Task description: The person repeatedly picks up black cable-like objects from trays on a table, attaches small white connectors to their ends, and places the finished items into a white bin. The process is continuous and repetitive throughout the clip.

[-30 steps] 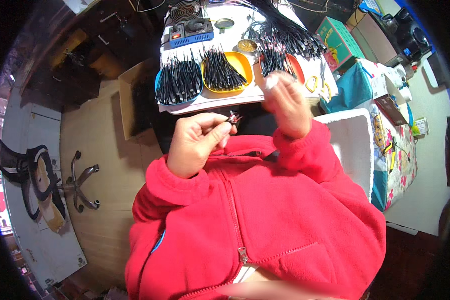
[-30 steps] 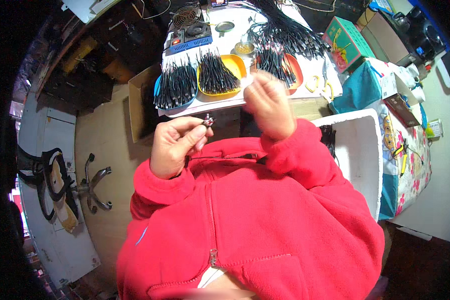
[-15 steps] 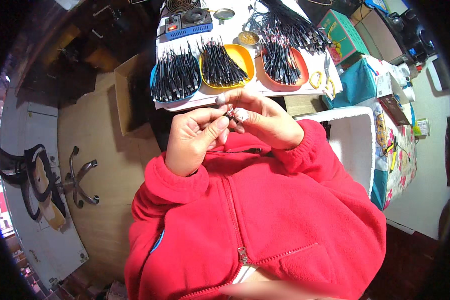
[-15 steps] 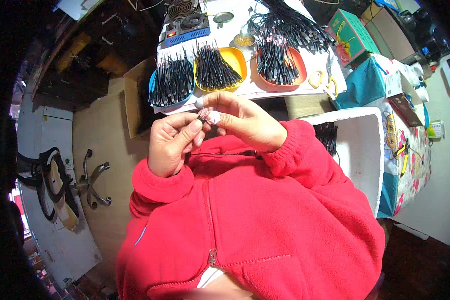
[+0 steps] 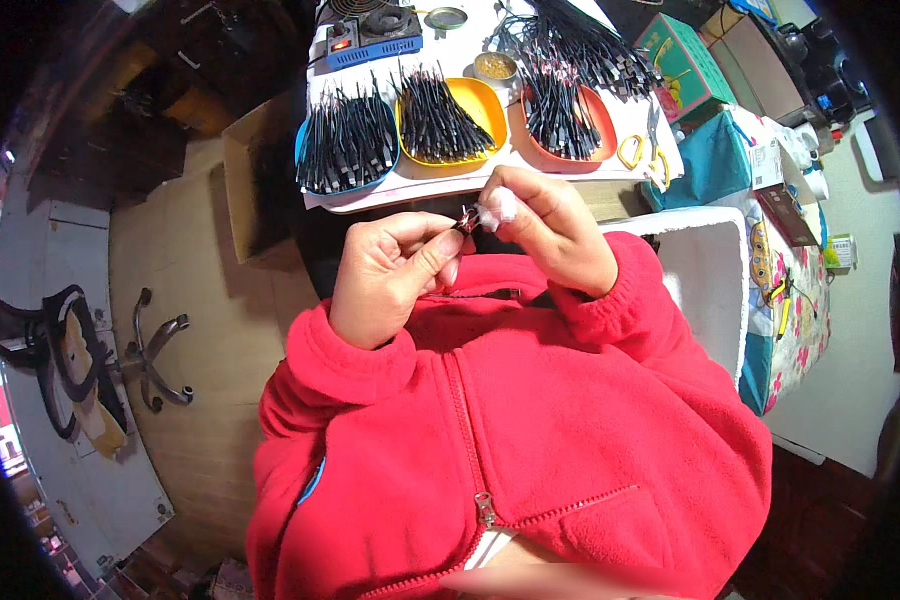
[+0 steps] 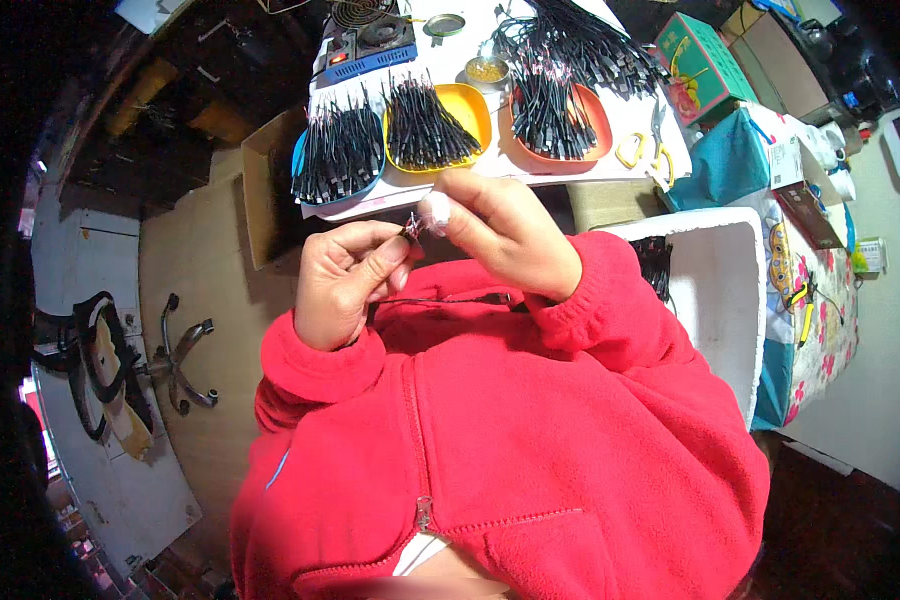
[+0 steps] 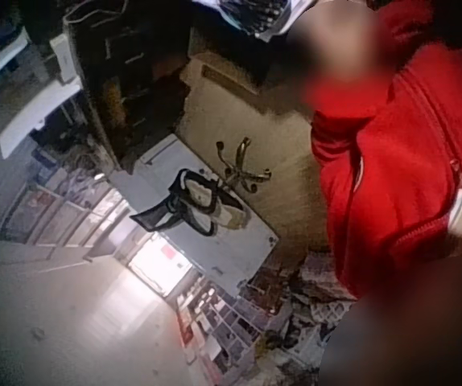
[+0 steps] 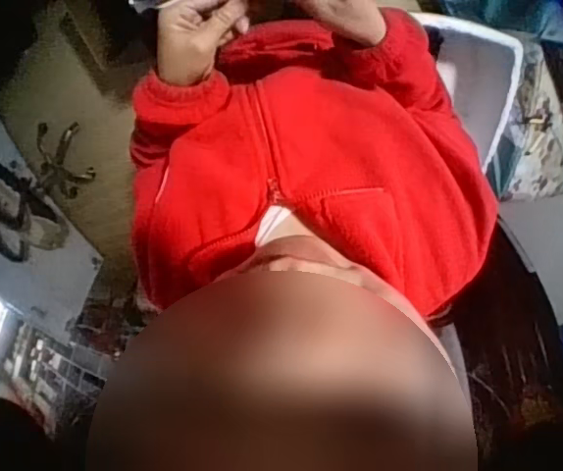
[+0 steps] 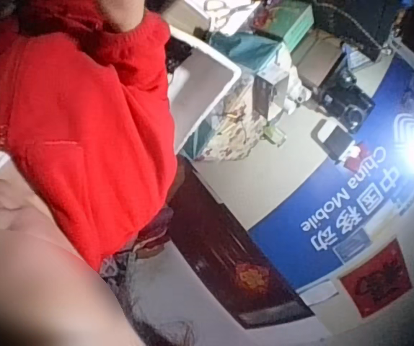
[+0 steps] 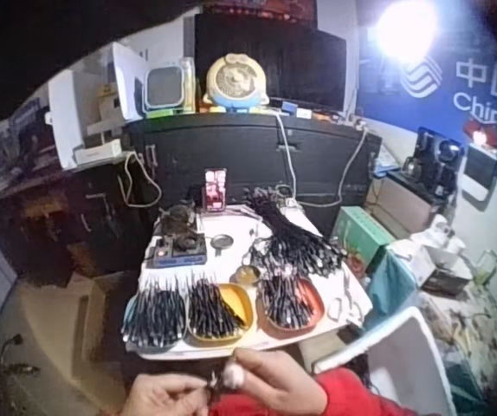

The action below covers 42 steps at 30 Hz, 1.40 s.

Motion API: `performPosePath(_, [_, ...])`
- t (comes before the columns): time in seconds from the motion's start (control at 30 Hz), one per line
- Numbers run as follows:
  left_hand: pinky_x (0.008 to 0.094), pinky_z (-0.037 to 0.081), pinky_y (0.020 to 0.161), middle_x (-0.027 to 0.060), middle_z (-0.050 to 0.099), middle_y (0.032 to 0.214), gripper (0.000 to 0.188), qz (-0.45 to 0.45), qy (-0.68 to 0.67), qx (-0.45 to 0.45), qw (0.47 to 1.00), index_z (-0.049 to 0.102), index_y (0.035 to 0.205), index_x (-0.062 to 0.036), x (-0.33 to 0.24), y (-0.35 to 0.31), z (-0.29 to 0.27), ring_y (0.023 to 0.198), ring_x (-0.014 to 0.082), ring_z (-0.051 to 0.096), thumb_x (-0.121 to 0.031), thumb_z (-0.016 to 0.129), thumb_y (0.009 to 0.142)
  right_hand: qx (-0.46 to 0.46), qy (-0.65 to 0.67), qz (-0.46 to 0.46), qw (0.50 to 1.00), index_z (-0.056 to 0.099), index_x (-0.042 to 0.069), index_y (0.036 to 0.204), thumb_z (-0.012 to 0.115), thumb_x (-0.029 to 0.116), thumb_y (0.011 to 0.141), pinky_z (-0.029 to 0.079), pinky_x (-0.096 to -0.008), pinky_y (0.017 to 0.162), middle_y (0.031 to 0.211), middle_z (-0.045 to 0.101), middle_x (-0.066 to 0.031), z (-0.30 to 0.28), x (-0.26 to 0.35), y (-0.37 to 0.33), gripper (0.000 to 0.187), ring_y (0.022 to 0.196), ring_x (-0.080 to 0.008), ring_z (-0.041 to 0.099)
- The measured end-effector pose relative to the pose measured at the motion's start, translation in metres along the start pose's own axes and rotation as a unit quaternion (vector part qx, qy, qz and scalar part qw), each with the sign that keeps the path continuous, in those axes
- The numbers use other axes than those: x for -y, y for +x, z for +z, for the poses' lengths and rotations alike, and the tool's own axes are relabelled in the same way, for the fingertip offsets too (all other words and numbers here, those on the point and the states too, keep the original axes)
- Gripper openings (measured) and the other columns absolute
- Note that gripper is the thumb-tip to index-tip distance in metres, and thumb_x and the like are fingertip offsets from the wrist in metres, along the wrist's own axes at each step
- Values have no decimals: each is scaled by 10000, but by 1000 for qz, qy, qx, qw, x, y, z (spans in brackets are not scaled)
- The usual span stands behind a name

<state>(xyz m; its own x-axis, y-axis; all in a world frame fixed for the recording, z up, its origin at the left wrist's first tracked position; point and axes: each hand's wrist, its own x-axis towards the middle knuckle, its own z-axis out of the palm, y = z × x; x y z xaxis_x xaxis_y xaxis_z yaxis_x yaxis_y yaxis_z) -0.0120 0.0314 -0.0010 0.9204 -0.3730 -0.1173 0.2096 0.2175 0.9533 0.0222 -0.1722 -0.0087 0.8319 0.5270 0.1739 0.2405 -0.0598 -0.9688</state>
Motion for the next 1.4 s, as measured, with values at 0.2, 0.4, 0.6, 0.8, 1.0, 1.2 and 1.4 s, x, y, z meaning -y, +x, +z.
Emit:
performPosePath(0.2, [161, 379, 528, 4, 587, 683, 133, -21, 17, 12, 1000, 665, 926, 35, -3, 0, -2, 603, 32, 502, -73, 588, 915, -82, -84, -22, 993, 547, -9, 860, 539, 99, 924, 383, -274, 553, 636, 456, -48, 0, 0, -2, 126, 613, -113, 414])
performPosePath(0.4, [156, 327, 480, 5, 587, 664, 146, -84, -20, 57, 995, 674, 895, 24, -7, 7, -13, 558, 22, 475, -108, 612, 902, -37, -165, -101, 980, 631, 30, 1048, 703, 28, 781, 486, -279, 714, 896, 605, -74, -23, 9, -10, 276, 822, -167, 592])
performPosePath(0.6, [158, 343, 497, 5, 586, 663, 137, -111, -13, 79, 991, 668, 897, 23, -9, 11, -10, 571, 25, 481, -101, 610, 899, -23, -281, -245, 928, 653, 51, 993, 737, 10, 689, 504, -325, 698, 877, 606, -77, -18, 7, -4, 318, 813, -239, 614])
performPosePath(0.8, [161, 338, 495, 4, 583, 661, 127, -118, -12, 80, 990, 666, 904, 20, -13, 11, -10, 571, 26, 478, -95, 611, 897, -29, -259, -246, 934, 622, 30, 903, 715, -5, 694, 486, -324, 656, 840, 582, -81, -14, 11, -1, 232, 765, -237, 595])
performPosePath(1.0, [195, 427, 541, 19, 608, 684, 119, 14, 57, 15, 998, 658, 914, 51, -3, 3, 5, 598, 53, 530, -58, 623, 885, -37, -278, -246, 928, 581, 16, 897, 678, -36, 701, 470, -310, 655, 828, 562, -96, -11, 12, -5, 225, 765, -241, 575])
performPosePath(1.2, [332, 494, 540, 110, 553, 716, 227, 459, 562, -40, 687, 591, 998, 72, 12, 13, 12, 603, 250, 586, 27, 615, 777, 10, 177, 82, 981, 558, -5, 905, 564, 108, 925, 419, -241, 680, 850, 575, -26, -9, -6, -11, 115, 754, -99, 497])
performPosePath(1.4, [286, 483, 528, 126, 584, 687, 137, 306, 439, -59, 843, 624, 930, 59, 7, 8, 13, 576, 234, 602, 34, 631, 795, -24, 171, 95, 980, 561, -11, 999, 601, 87, 906, 442, -242, 722, 893, 568, -29, -8, -9, -17, 141, 830, -100, 532])
